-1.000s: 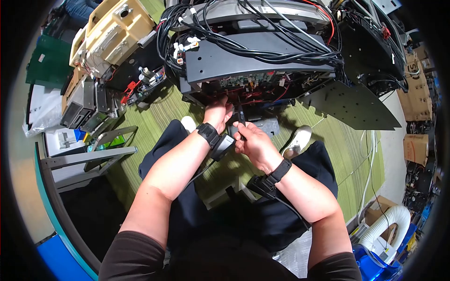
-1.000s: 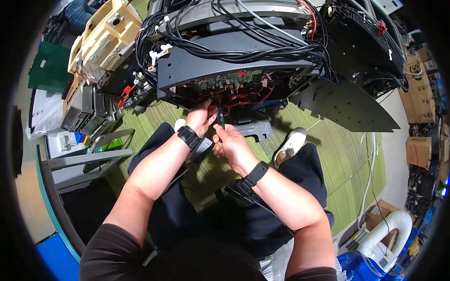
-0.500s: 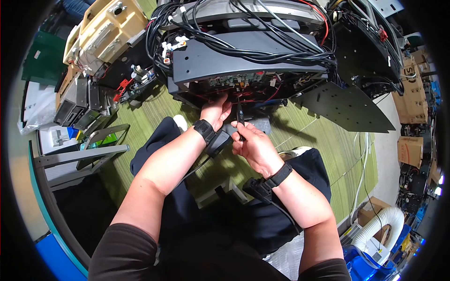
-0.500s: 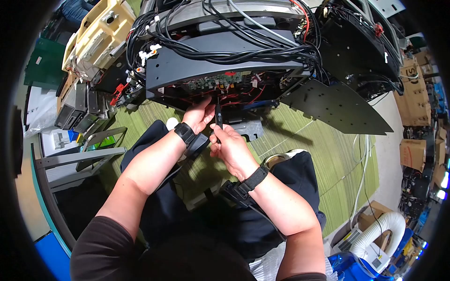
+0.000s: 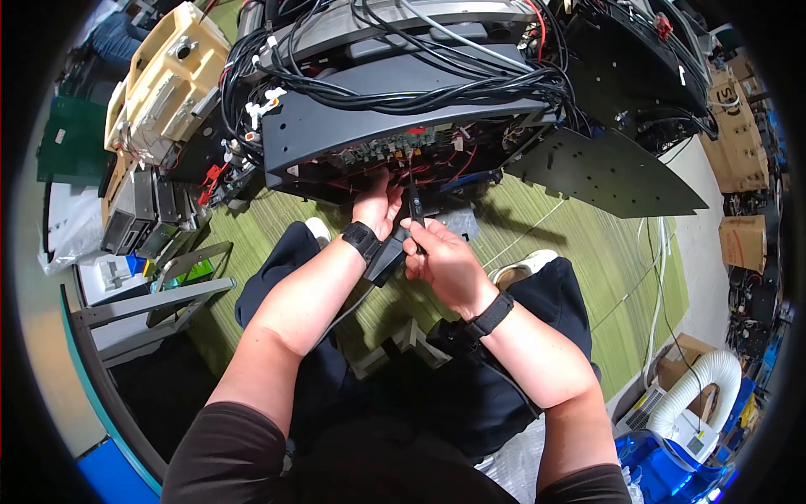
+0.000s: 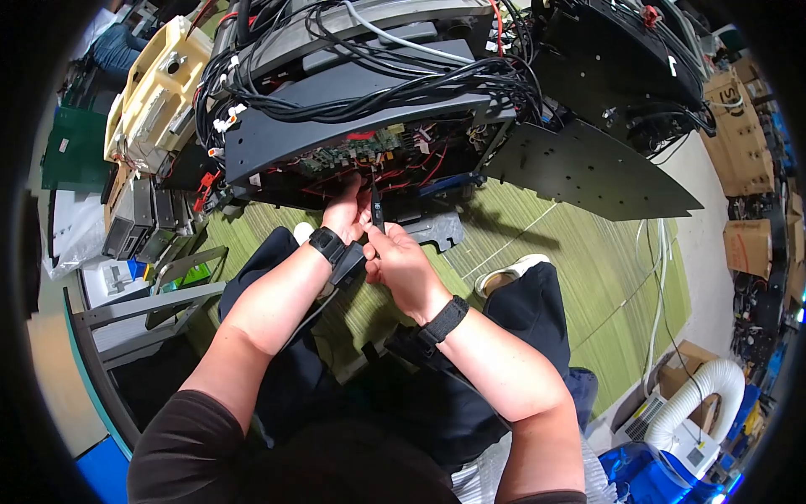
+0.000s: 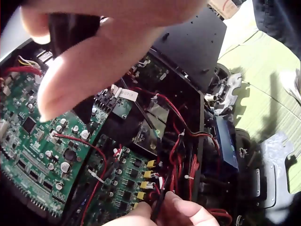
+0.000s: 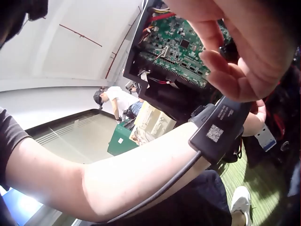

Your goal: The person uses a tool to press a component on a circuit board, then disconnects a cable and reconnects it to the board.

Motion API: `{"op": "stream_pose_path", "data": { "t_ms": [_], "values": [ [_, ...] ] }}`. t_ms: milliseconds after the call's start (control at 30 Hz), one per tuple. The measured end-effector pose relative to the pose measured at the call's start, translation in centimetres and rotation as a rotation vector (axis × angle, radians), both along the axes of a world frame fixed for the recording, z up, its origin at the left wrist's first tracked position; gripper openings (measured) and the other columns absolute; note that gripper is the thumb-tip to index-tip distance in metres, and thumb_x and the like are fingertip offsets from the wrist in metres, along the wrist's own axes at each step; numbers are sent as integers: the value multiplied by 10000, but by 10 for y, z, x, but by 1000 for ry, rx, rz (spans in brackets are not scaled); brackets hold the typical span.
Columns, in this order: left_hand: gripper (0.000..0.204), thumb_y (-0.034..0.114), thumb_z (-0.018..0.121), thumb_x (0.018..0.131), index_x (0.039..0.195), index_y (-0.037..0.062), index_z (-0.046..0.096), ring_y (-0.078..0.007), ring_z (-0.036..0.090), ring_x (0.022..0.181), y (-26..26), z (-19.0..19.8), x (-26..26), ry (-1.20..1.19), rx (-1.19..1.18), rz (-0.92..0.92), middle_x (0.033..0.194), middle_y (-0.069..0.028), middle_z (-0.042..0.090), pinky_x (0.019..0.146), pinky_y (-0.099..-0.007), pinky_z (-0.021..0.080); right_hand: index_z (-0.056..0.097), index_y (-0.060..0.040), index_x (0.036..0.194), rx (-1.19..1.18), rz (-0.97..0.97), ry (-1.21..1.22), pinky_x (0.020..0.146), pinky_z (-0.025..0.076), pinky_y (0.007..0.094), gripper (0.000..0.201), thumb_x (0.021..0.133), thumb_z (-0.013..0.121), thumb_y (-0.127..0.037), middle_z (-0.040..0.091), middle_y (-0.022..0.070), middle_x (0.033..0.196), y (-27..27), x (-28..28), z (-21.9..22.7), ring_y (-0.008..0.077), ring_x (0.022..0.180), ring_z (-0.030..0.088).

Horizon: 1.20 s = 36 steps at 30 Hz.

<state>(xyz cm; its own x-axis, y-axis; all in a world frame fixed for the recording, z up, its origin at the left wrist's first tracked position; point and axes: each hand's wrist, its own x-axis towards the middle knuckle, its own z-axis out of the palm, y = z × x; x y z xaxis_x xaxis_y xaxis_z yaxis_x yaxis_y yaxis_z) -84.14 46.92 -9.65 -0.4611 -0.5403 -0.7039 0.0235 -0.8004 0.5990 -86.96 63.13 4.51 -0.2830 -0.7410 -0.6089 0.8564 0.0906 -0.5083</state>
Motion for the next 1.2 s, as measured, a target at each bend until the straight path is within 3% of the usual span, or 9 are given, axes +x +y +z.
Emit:
{"op": "stream_pose_path", "data": {
  "t_ms": [200,300,367,467,567,800,1000,1067,1200],
  "values": [
    [157,240,614,892,961,101,588,-126,608,714,-6,-6,0,18,43,-20,854,-34,625,594,-241,499,523,-111,1038,0,1,33,564,420,208,165,954,492,-249,493,-33,729,0,2,-1,64,576,475],
    [185,274,592,905,916,91,570,-136,613,666,1,15,-2,-9,-20,-52,792,-59,626,506,-227,496,508,-121,993,-13,14,26,554,424,211,124,955,482,-236,489,-30,740,-5,5,-3,69,586,481],
    [185,225,589,907,963,54,545,-172,643,788,1,22,-2,48,102,-13,908,-93,628,606,-237,551,497,-116,979,-46,6,5,551,430,218,117,954,480,-229,481,-20,752,-8,5,-8,70,583,476],
    [191,189,588,906,986,27,525,-201,644,880,2,22,-4,100,95,15,989,-115,612,693,-254,571,489,-107,977,-42,-2,29,539,430,217,123,955,478,-227,478,-17,747,-11,5,-8,71,572,473],
    [213,208,549,927,1028,23,514,-179,636,827,3,24,-3,84,88,-6,947,-104,618,618,-255,550,483,-99,976,-23,8,39,523,431,219,133,954,477,-229,483,-13,746,-13,6,-12,75,565,480],
    [222,243,601,900,990,55,527,-165,638,801,-1,20,-2,42,100,-10,935,-110,633,645,-248,550,475,-85,968,-27,1,15,505,431,220,149,953,480,-232,502,-3,739,-15,10,-14,80,541,490],
    [315,325,551,922,1014,25,529,-158,615,701,-3,16,5,-11,110,-142,818,-83,623,562,-268,503,476,-84,958,-15,21,68,494,424,217,152,954,476,-236,503,-7,735,-14,8,-11,74,524,481],
    [340,359,537,924,1023,34,536,-151,611,711,-5,15,12,90,171,-330,826,-77,636,580,-280,499,475,-85,956,-41,57,79,491,420,213,158,954,480,-244,503,-15,728,-11,5,-9,72,521,478],
    [329,333,536,929,1050,27,536,-160,602,757,6,37,9,-6,100,-336,887,-87,639,652,-298,511,480,-88,945,-43,44,53,470,412,211,167,951,490,-254,504,-20,722,-8,4,-4,72,508,482]
  ]
}}
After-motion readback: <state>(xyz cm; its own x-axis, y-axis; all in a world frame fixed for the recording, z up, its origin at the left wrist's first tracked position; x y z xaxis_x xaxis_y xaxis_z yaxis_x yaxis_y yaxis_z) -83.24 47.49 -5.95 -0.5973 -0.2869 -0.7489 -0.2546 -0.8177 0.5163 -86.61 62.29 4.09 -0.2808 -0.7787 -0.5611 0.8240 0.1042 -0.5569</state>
